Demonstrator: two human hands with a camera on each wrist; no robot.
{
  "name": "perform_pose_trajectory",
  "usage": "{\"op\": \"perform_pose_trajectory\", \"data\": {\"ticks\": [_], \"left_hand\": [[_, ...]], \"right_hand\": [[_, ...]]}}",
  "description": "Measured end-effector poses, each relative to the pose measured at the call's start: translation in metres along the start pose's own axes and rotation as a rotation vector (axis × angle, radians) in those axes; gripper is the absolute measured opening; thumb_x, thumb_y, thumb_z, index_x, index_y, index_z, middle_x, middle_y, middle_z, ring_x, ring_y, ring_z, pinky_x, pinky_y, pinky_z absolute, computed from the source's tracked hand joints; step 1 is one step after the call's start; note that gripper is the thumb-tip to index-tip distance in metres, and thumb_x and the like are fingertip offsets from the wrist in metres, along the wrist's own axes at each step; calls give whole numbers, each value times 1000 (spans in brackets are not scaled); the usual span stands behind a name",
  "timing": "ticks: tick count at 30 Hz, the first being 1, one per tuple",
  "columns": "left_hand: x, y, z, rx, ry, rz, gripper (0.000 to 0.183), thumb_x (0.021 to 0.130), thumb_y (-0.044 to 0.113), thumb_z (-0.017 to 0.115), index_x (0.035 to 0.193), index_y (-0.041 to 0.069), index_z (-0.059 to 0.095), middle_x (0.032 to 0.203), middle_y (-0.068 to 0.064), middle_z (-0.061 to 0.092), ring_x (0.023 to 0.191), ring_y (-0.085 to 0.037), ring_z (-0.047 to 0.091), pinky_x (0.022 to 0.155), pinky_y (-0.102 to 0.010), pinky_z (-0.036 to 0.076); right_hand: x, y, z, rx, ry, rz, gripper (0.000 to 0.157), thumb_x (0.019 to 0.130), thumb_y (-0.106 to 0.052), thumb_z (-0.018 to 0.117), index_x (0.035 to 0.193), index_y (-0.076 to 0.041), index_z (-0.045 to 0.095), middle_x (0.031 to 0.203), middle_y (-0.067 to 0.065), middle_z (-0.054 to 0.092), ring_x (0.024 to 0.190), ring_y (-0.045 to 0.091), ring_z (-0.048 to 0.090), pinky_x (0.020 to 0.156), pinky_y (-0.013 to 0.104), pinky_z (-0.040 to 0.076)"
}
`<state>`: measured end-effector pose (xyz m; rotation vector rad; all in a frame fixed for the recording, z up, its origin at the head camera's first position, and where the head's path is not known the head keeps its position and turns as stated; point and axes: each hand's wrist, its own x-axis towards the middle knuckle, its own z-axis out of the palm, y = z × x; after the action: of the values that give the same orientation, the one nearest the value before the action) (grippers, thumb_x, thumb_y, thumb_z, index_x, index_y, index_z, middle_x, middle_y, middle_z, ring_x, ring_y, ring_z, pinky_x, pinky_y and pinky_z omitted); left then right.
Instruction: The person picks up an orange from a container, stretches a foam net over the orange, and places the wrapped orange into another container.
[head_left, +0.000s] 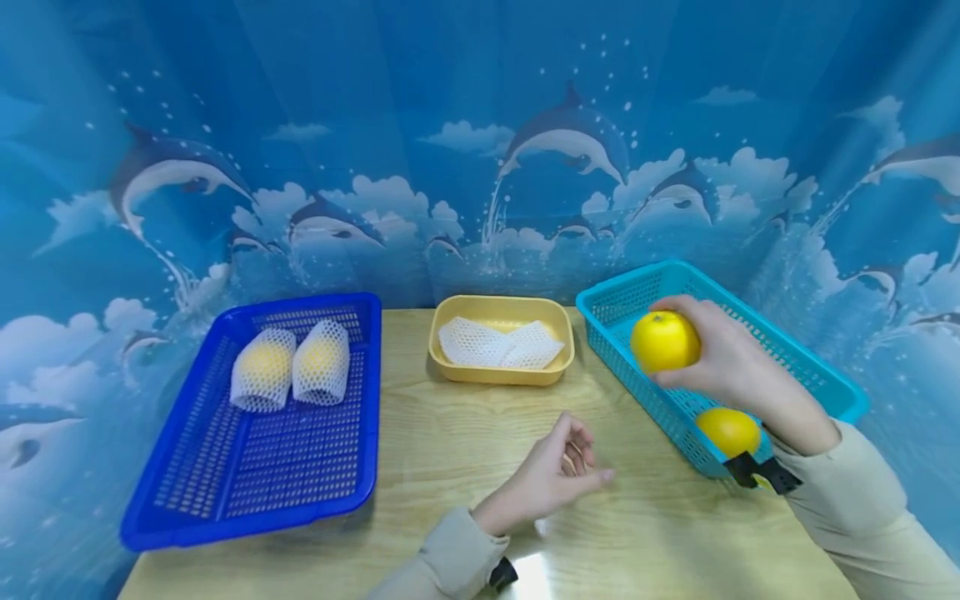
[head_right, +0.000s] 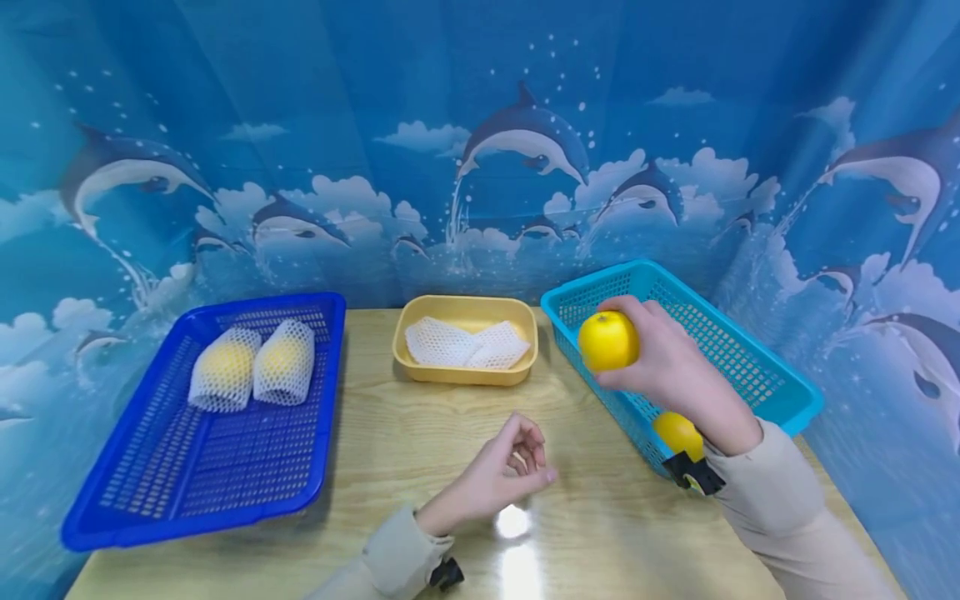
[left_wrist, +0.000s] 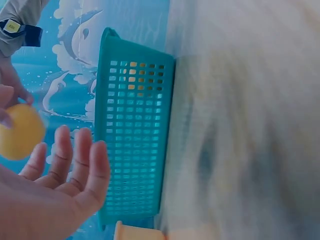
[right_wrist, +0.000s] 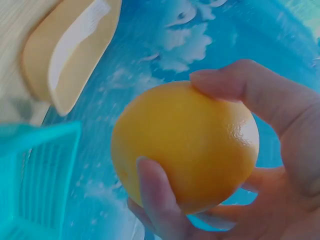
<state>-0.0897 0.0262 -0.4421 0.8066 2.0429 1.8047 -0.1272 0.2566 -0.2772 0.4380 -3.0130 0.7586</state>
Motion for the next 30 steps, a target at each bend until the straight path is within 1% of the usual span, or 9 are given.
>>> {"op": "perform_pose_trajectory", "data": {"ticks": [3,7,11,14,17,20,22,25,30], "left_hand": [[-9,-6,2,-39,16,25,41,88,21,76,113,10,46,98,-11,59,83,-7,55,74,-24,53],[-20,-16,3,-71,40,44,44,85,17,78,113,6,46,99,-12,59,84,-12,56,77,-27,54],[-29,-27,2,-133,53,55,49,82,11,80,115,2,45,101,-21,58,83,-15,57,77,-30,55],[-34,-35,2,-177,63,96,53,80,8,81,117,1,43,102,-25,57,85,-17,58,77,-32,56],[-38,-44,0,-187,76,152,59,79,7,82,121,0,40,105,-27,57,88,-23,60,78,-35,57],[-44,-55,-3,-197,79,174,66,78,7,83,126,2,38,113,-29,55,95,-32,61,82,-38,56],[-48,-63,-6,-218,74,165,70,77,6,83,129,5,36,121,-28,53,101,-38,59,87,-40,55],[-54,-71,-9,-253,64,145,78,77,5,84,135,6,31,132,-24,48,113,-41,56,96,-42,51],[-59,-75,-15,-271,53,123,93,75,0,83,144,7,21,144,-13,38,126,-33,49,105,-42,45]], "right_hand": [[-6,-11,5,14,33,-37,79,74,-14,86,141,-8,44,129,22,50,100,38,51,71,54,47],[-14,-23,15,43,77,-87,82,71,-14,88,140,-10,45,131,20,49,102,38,52,72,56,49],[-24,-33,28,91,120,-134,83,68,-9,89,138,-12,46,130,16,50,101,35,55,71,52,51],[-31,-39,40,128,142,-171,83,64,-6,89,135,-14,47,128,13,51,98,31,56,69,46,52],[-38,-43,52,156,143,-194,85,61,-5,89,134,-15,47,126,9,52,97,27,57,70,43,52],[-44,-44,67,181,141,-218,86,58,-5,90,133,-15,48,126,4,52,98,22,57,74,42,52],[-48,-44,78,209,133,-233,86,57,-4,89,132,-15,49,125,2,52,98,20,57,75,42,52],[-51,-42,99,253,123,-242,86,56,-4,89,131,-18,49,124,0,53,98,18,56,76,41,52],[-53,-37,136,379,81,-207,85,58,-1,89,131,-20,48,126,-1,53,103,19,56,82,41,51]]}}
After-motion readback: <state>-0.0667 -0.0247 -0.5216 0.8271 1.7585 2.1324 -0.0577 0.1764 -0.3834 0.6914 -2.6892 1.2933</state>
